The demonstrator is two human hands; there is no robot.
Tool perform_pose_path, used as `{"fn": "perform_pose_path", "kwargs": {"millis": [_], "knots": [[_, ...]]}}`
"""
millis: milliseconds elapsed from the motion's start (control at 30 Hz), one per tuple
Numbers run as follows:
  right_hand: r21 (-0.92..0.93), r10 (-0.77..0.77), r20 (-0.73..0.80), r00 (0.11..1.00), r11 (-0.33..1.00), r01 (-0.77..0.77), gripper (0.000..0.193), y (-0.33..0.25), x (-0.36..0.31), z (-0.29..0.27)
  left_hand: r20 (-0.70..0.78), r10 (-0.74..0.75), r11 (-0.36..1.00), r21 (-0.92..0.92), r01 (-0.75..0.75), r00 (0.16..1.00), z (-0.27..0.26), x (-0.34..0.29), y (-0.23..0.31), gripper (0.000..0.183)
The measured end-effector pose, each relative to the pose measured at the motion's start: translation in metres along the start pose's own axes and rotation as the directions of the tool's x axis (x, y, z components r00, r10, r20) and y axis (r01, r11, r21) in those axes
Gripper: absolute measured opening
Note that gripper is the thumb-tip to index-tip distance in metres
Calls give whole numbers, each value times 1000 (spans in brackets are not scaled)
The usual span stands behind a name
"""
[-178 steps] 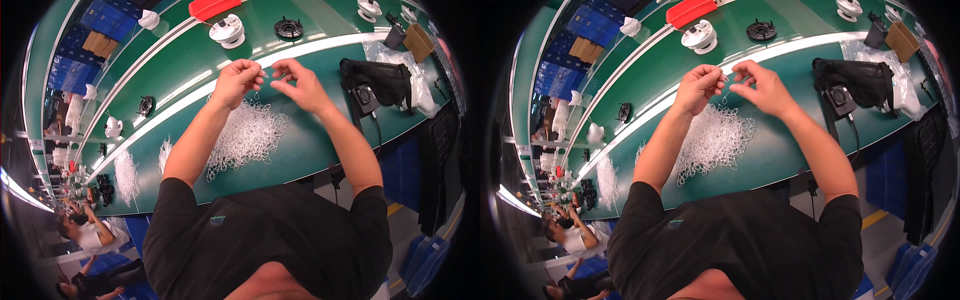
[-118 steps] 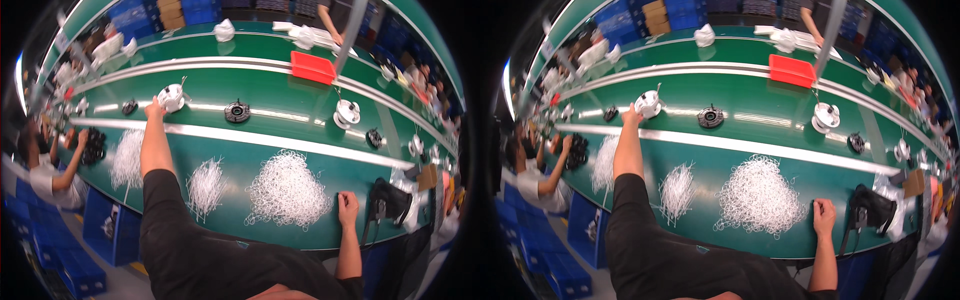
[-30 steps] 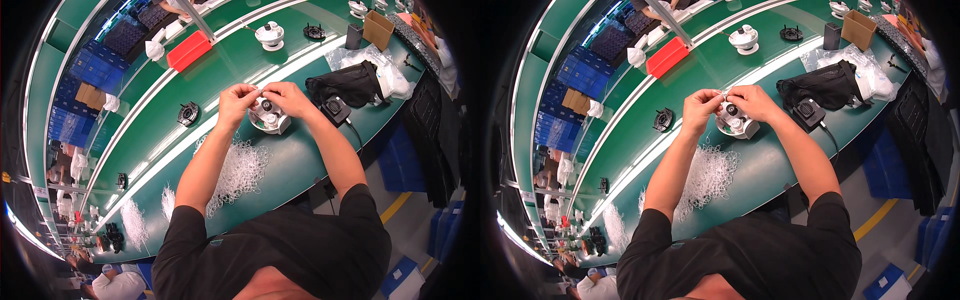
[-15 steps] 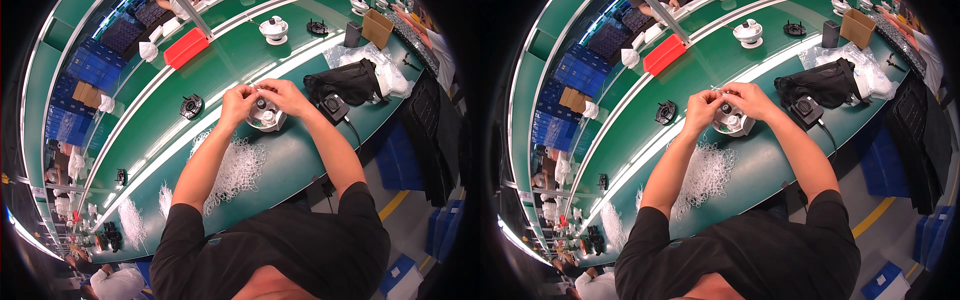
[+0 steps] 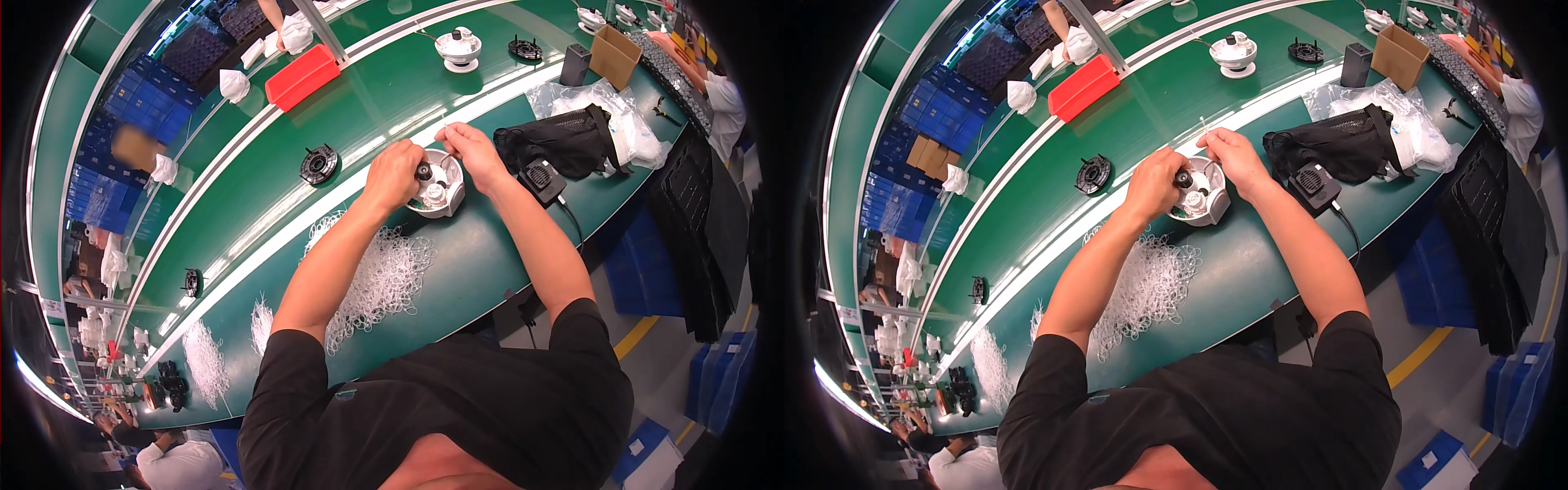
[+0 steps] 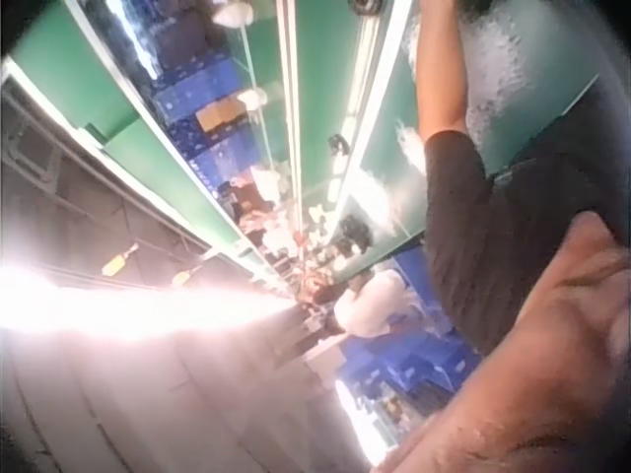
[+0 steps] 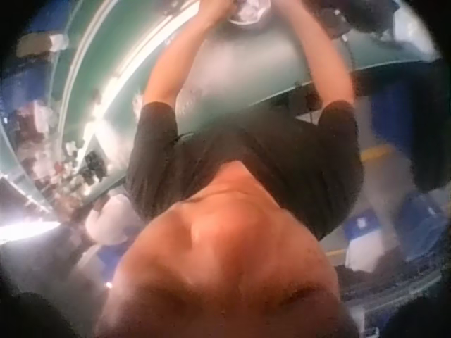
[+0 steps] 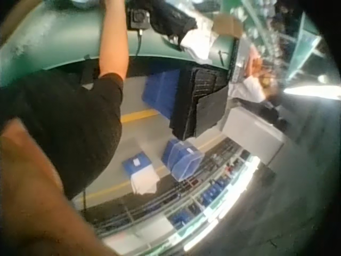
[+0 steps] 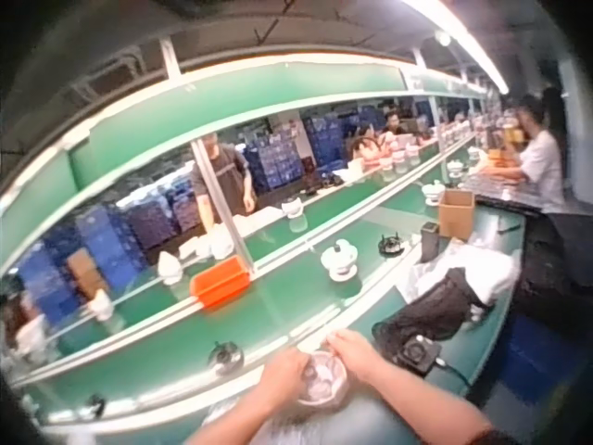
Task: The person repeatedly picks up small white plastic ties from a pile on a green workbench and inserts them into a white circular device. The person manipulates the ties and the device by hand, performing a repetitive assembly action.
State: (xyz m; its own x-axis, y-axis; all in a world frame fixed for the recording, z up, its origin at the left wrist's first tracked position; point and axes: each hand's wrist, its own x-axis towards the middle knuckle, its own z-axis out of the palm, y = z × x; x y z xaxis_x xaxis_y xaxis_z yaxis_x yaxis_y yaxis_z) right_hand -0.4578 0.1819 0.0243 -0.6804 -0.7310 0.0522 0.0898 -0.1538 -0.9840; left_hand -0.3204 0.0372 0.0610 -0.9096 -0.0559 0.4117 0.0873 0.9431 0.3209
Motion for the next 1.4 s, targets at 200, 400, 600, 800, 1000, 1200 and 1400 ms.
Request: {"fn": "perform_pose_path", "kwargs": {"millis": [200,400,600,800,1000,1200,1400], "knots": [[-515,-117,190,975,834,200,22,-24,-15,2,-28,-52,999,4,52,998,3,-8,-6,11],[-779,-177,343,923,495,384,17,-35,-13,8,-8,-116,993,11,116,993,1,-12,2,6],[-841,-72,444,893,311,443,18,-44,-6,6,-76,-199,979,19,201,977,7,-11,3,8],[-666,-446,155,881,612,427,31,-11,-14,-1,-274,-216,976,-94,197,937,8,-25,-4,21],[-224,-243,-375,894,960,167,35,48,-26,2,449,-479,413,-642,645,754,10,-36,-32,33],[-599,-388,-300,872,788,144,30,40,-38,17,157,-701,183,-903,388,696,-51,-42,-49,32],[-584,-327,-200,923,797,156,29,51,-30,18,-67,-929,170,-952,256,365,-99,-64,-157,29]]}}
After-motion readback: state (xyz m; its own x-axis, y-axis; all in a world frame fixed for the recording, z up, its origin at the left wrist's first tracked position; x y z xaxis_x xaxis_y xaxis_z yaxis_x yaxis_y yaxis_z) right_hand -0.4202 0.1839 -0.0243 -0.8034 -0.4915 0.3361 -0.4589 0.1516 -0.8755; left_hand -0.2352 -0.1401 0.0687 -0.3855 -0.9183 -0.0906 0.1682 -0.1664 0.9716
